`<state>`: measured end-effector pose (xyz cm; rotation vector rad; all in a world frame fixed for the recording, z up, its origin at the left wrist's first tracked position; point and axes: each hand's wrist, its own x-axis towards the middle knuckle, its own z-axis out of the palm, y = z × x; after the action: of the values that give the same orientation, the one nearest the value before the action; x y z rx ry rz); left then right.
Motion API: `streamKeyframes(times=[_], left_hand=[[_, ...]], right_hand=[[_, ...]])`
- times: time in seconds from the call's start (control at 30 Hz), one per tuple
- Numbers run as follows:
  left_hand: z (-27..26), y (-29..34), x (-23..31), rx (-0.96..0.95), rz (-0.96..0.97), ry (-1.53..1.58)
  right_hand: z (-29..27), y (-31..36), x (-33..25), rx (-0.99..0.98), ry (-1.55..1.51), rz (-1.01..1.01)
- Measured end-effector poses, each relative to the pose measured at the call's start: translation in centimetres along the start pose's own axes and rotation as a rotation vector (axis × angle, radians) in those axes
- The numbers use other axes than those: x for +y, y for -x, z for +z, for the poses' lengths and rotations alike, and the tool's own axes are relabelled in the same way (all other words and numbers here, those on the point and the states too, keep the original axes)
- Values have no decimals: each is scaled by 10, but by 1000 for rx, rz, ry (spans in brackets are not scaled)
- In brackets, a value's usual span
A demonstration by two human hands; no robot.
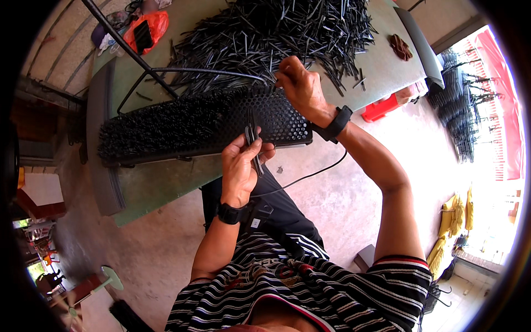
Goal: The person picks up bundles of black plastic bristles and inserts them into the holes of a perforated plate.
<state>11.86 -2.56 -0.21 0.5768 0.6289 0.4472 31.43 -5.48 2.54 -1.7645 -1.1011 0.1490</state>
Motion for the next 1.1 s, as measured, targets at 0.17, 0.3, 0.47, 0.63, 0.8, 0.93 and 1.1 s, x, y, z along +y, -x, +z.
streamKeyframes(times=[0.17,0.3,0.47,0.63,0.8,0.93,1.1], left_hand=[[-3,-1,1,-1,11,-16],[-4,-3,0,26,15,-47],[-3,-3,-6,-51,-42,-86],[-5,0,-11,-64,-35,-146],[-11,3,-7,-66,-11,-65],[-15,6,-2,-38,9,-19],[-20,4,4,-29,0,7]], right_hand=[[-3,-2,11,-123,257,-133],[-4,-1,-2,-181,378,-106],[-4,9,-26,-548,-28,232],[-8,7,-32,-455,-290,436],[1,1,-31,-54,-392,269],[13,0,-23,8,-166,23],[21,-2,-18,-71,-37,-1]])
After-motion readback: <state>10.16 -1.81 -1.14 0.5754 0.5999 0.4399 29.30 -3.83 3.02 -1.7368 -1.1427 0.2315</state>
